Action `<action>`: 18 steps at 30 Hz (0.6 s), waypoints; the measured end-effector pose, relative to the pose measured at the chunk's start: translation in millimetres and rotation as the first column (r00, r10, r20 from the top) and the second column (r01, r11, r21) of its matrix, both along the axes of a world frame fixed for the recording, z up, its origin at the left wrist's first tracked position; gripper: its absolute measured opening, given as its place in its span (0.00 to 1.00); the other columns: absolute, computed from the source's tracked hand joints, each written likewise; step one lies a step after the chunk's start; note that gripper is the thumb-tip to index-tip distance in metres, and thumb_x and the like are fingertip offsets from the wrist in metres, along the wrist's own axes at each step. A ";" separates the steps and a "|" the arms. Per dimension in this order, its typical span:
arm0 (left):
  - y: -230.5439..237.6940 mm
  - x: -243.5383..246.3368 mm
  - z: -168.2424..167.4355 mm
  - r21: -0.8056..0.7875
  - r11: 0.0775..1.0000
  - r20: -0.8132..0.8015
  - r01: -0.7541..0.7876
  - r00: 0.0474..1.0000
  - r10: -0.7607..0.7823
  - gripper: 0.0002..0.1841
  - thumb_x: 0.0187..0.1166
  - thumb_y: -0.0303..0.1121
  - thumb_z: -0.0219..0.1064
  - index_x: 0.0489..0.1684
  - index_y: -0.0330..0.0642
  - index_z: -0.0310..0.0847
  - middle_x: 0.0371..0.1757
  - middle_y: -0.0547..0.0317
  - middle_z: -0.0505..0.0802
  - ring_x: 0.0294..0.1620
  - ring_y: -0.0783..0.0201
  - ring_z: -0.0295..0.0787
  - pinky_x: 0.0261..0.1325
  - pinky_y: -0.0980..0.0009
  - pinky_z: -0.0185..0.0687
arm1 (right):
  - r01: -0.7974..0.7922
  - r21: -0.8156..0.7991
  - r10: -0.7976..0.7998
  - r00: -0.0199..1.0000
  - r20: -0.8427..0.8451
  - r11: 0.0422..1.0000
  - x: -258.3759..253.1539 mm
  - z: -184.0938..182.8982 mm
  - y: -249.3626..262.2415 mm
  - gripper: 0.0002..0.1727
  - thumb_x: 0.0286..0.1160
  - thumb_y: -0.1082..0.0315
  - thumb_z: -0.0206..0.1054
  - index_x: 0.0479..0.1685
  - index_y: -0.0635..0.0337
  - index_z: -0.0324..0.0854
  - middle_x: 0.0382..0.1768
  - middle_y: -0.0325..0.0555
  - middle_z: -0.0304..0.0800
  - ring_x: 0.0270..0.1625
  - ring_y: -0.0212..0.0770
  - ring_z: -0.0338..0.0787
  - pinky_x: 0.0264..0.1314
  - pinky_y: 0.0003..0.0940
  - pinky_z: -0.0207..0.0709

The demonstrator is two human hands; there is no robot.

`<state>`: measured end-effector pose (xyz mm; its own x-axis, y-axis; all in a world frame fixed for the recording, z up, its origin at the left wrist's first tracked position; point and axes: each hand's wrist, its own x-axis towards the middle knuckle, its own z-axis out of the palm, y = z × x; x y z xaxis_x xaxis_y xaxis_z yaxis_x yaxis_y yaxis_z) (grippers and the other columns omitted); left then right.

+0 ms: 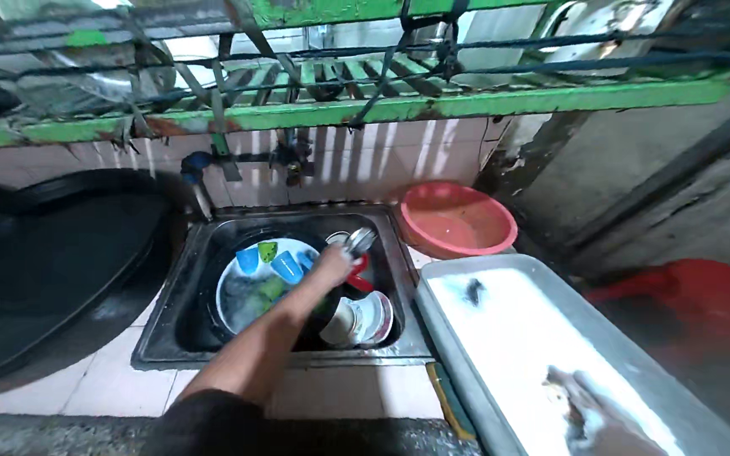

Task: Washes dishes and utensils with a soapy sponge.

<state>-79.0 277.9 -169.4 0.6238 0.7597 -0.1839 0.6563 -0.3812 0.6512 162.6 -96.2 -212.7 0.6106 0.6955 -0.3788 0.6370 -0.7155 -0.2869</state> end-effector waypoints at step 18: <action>-38.9 50.3 74.8 -0.574 0.788 0.089 0.223 0.973 -0.211 0.14 0.87 0.29 0.60 0.67 0.38 0.71 0.33 0.62 0.81 0.22 0.74 0.72 0.27 0.77 0.72 | 0.503 0.298 -0.472 0.864 -0.174 0.811 -3.8 37.2 9.9 0.37 0.71 0.68 0.75 0.81 0.72 0.68 0.68 0.77 0.81 0.71 0.73 0.82 0.75 0.70 0.70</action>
